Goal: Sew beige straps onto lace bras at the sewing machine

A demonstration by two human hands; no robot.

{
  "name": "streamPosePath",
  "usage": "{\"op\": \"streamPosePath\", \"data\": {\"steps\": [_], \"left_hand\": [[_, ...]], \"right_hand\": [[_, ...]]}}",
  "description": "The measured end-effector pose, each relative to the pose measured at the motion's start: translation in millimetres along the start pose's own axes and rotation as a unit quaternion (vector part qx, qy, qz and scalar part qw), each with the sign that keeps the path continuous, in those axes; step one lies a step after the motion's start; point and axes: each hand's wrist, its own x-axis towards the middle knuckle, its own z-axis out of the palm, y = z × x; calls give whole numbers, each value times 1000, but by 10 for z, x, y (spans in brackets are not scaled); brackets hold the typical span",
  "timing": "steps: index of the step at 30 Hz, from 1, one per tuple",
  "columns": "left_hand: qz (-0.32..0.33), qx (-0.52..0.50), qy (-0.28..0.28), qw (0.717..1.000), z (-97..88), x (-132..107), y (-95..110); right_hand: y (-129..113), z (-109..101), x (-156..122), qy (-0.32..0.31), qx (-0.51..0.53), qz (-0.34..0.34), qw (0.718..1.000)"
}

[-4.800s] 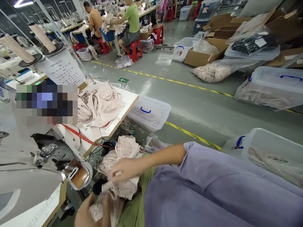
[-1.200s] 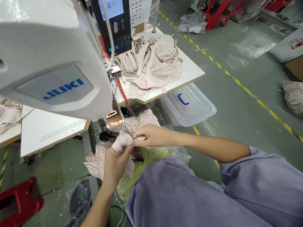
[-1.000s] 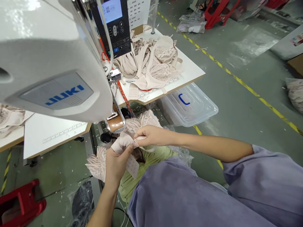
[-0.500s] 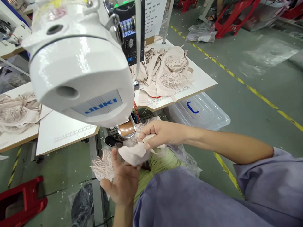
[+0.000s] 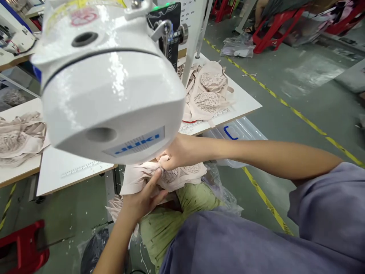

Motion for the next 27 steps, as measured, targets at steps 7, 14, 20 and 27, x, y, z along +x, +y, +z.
{"op": "streamPosePath", "data": {"steps": [7, 14, 20, 27], "left_hand": [[22, -4, -8, 1000, 10, 147, -80], [-135, -32, -55, 989, -70, 202, 219], [-155, -45, -85, 983, -88, 277, 279], [-190, -28, -109, 975, -137, 311, 397]], "right_hand": [[149, 67, -35, 77, -70, -32, 994], [486, 321, -184, 254, -121, -135, 950], [433, 218, -146, 210, -77, -89, 971], [571, 383, -191, 300, -128, -177, 929]]}}
